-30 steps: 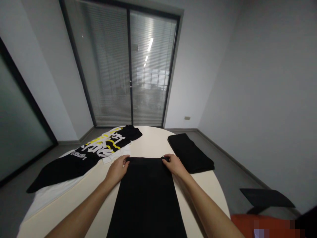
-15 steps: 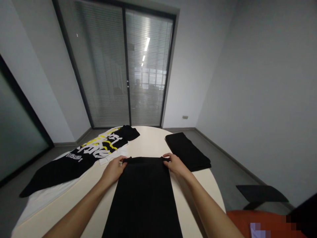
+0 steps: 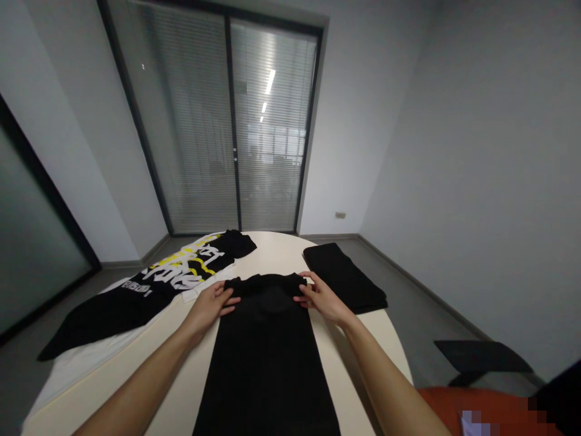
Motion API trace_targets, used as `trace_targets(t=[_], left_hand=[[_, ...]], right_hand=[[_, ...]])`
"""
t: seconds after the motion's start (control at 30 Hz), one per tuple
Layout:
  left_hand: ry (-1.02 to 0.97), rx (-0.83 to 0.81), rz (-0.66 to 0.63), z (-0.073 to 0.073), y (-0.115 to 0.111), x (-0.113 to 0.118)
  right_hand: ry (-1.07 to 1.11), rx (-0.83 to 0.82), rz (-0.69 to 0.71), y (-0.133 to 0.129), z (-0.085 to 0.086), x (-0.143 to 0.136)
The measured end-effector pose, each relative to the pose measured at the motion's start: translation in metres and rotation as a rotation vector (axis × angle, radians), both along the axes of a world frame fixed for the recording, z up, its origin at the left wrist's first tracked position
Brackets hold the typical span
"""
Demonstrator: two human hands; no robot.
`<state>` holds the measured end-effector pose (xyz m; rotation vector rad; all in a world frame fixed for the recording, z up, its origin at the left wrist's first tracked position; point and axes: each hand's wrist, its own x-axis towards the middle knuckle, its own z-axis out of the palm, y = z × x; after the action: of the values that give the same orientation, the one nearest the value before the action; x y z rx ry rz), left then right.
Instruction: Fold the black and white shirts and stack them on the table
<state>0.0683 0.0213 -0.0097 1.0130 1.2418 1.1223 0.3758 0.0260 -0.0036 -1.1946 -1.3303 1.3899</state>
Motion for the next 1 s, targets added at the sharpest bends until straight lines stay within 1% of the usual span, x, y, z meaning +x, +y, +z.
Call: trace_targets(t=[0.1,0.2,0.27,0.33,0.47,0.53,0.63,0.73,0.9,1.0], left_hand=[[-0.055,-0.038,-0.028,0.003,-0.004,-0.002],[-0.117,-0.119,-0.054,0.003,-0.008,-0.004],[-0.145,-0.138,-0.076,0.004,-0.010,-0.004],[-0.161,-0.102,-0.085,0.005,-0.010,-0.004],[-0.208,0.028,-0.070,0.008,-0.008,-0.003],[-0.257,0.067,-0.079,0.010,-0.007,-0.004],[-0.328,0.072,-0.098,0.010,-0.007,-0.009],[-0.351,0.050,-0.116,0.008,-0.008,-0.016],[-0.348,0.018,-0.238,0.008,-0.011,-0.030],[-0.350,0.022,-0.333,0.009,-0.013,-0.038]], right_hand=[[-0.027,0.023,0.008,0.003,-0.003,0.000],[-0.026,-0.055,0.009,0.003,-0.004,0.000],[0.018,-0.105,0.005,0.002,-0.002,0.000],[0.074,-0.100,0.017,-0.001,0.001,0.001],[0.182,0.020,0.096,-0.005,0.009,0.003],[0.242,0.047,0.139,-0.006,0.012,0.003],[0.312,0.036,0.198,-0.007,0.013,0.004],[0.309,0.019,0.246,-0.008,0.011,0.006],[0.216,0.015,0.332,-0.009,0.009,0.008],[0.173,0.050,0.424,-0.010,0.012,0.010]])
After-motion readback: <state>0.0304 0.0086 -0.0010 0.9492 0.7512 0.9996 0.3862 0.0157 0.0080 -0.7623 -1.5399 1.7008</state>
